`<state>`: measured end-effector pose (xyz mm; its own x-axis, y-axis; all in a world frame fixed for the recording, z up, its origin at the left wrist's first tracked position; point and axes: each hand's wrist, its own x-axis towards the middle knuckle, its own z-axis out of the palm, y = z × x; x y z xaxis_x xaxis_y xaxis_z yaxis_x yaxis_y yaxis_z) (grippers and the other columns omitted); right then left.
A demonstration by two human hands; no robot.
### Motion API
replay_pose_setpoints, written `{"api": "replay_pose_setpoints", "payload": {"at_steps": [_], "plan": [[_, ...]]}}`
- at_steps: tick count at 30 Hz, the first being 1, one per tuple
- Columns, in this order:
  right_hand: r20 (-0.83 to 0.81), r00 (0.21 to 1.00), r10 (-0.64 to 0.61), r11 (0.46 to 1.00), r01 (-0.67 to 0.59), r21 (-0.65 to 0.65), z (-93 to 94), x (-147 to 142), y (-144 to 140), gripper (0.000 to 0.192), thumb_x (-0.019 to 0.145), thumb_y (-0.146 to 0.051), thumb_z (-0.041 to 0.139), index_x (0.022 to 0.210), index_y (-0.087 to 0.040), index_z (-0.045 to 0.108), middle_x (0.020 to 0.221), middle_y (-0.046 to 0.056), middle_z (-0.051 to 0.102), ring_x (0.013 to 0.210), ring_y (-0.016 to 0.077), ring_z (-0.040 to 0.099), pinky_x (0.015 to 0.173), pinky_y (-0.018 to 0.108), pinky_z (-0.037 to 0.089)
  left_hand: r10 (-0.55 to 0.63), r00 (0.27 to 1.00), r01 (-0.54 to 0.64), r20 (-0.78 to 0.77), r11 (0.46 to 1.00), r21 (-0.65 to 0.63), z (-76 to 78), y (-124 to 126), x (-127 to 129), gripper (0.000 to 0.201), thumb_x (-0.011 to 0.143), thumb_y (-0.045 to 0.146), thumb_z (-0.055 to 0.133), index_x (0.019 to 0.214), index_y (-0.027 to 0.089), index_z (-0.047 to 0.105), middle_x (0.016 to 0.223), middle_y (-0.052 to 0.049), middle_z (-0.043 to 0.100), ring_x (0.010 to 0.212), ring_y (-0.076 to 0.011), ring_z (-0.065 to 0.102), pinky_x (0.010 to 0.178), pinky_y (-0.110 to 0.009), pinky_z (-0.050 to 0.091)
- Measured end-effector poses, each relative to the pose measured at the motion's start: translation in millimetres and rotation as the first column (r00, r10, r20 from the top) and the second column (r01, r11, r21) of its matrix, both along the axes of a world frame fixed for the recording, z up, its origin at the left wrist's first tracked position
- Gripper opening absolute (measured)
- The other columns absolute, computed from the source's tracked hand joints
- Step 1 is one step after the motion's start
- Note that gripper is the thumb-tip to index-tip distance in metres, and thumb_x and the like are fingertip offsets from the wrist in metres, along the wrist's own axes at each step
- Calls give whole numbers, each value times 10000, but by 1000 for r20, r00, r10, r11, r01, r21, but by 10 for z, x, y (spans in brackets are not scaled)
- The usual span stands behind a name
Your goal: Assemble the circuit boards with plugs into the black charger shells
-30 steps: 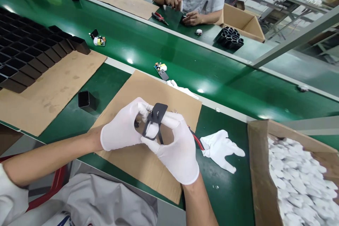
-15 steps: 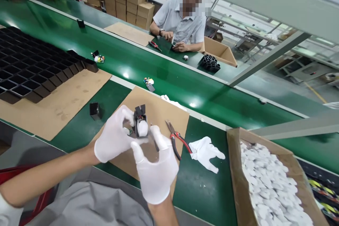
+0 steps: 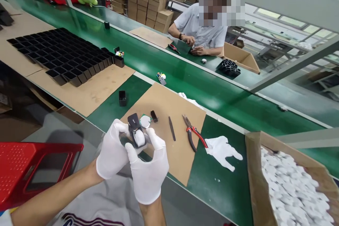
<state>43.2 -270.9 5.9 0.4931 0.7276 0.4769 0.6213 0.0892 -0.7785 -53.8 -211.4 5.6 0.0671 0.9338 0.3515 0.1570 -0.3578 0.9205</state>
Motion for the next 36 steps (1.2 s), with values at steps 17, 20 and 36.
{"api": "replay_pose_setpoints", "payload": {"at_steps": [17, 20, 36], "plan": [[-126, 992, 33, 994, -19, 106, -173, 255, -237, 360, 886, -207, 824, 1234, -298, 798, 1282, 87, 790, 1168, 286, 767, 1027, 459, 642, 1, 997, 16, -71, 971, 238, -168, -154, 156, 384, 731, 158, 804, 972, 255, 522, 960, -11, 635, 864, -207, 720, 770, -341, 608], [-518, 851, -80, 994, 107, 24, -236, 458, -206, 357, 971, -410, 729, 1282, -237, 761, 1278, 130, 784, 1159, 312, 762, 988, 520, 653, -98, 992, 117, -76, 936, 331, -195, -79, 176, 560, 732, 293, 899, 1175, 231, 562, 1135, -90, 663, 1033, -270, 726, 879, -409, 627], [-705, 710, -2, 999, -31, -34, -391, 890, -126, 425, 1095, -533, 443, 1428, -373, 653, 1465, 62, 691, 1318, 225, 687, 971, 434, 656, -74, 995, 79, -70, 994, 73, -438, 378, 135, 322, 885, 180, 747, 1179, 238, 630, 1117, -62, 689, 1023, -234, 720, 899, -444, 654]]}}
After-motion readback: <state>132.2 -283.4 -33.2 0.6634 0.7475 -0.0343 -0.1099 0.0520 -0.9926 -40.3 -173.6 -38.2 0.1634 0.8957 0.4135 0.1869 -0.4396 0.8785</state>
